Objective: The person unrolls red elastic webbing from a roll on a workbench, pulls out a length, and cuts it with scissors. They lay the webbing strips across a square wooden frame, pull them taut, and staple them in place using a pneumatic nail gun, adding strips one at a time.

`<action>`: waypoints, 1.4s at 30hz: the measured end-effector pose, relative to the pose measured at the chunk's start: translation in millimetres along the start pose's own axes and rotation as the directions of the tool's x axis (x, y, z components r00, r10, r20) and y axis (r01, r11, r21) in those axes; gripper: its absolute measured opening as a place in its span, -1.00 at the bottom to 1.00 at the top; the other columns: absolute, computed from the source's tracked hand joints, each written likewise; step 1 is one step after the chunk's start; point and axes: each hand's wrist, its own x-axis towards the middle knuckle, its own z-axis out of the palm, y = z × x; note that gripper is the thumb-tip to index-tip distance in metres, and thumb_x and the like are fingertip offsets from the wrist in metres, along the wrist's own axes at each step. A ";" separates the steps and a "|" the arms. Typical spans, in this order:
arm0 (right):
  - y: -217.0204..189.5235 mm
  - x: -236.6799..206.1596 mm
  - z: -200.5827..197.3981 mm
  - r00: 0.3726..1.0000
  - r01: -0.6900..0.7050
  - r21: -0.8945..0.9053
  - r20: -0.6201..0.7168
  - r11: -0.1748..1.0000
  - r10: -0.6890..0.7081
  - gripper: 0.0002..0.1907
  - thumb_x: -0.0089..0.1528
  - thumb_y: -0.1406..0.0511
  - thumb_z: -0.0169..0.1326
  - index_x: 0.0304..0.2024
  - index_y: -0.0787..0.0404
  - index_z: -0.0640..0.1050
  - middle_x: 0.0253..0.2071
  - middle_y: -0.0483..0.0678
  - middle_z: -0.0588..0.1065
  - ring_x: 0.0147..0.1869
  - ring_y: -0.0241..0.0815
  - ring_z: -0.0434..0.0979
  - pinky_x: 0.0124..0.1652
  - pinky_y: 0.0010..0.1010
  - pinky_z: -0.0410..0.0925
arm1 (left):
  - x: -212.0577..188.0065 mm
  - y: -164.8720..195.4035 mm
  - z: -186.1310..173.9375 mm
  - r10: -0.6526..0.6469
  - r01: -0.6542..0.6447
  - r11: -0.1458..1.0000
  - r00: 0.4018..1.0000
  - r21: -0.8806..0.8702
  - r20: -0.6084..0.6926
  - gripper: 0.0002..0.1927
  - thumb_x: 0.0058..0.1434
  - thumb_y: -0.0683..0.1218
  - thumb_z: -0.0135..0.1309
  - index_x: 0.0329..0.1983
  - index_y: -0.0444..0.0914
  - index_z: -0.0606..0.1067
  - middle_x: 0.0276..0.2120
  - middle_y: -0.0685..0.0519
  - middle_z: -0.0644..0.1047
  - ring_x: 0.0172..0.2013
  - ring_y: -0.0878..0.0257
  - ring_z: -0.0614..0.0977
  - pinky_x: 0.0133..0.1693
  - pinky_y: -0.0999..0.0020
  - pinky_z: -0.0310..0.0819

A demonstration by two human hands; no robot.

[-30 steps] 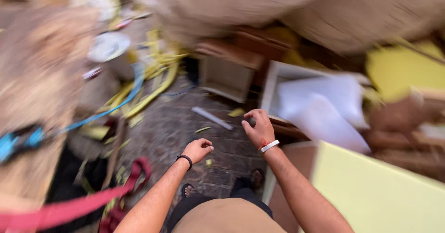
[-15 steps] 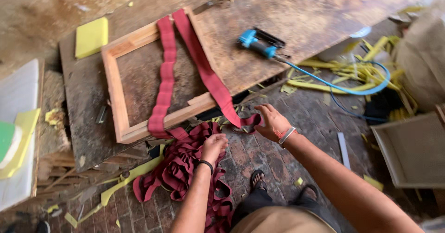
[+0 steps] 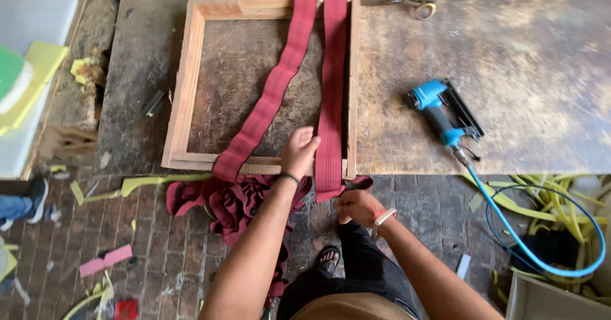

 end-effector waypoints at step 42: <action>-79.8 37.7 -28.3 0.943 -0.241 -0.879 -0.312 0.411 -0.114 0.01 0.08 0.27 0.18 0.50 0.11 -0.01 0.63 0.16 -0.26 -0.09 0.17 0.68 -0.22 -0.05 0.56 | -111.2 -46.4 61.1 -0.194 0.309 0.892 0.920 -0.328 0.340 -0.57 0.45 -0.02 0.00 -0.40 -0.47 0.57 -0.65 0.01 0.55 -0.67 0.23 0.59 -0.57 0.28 0.53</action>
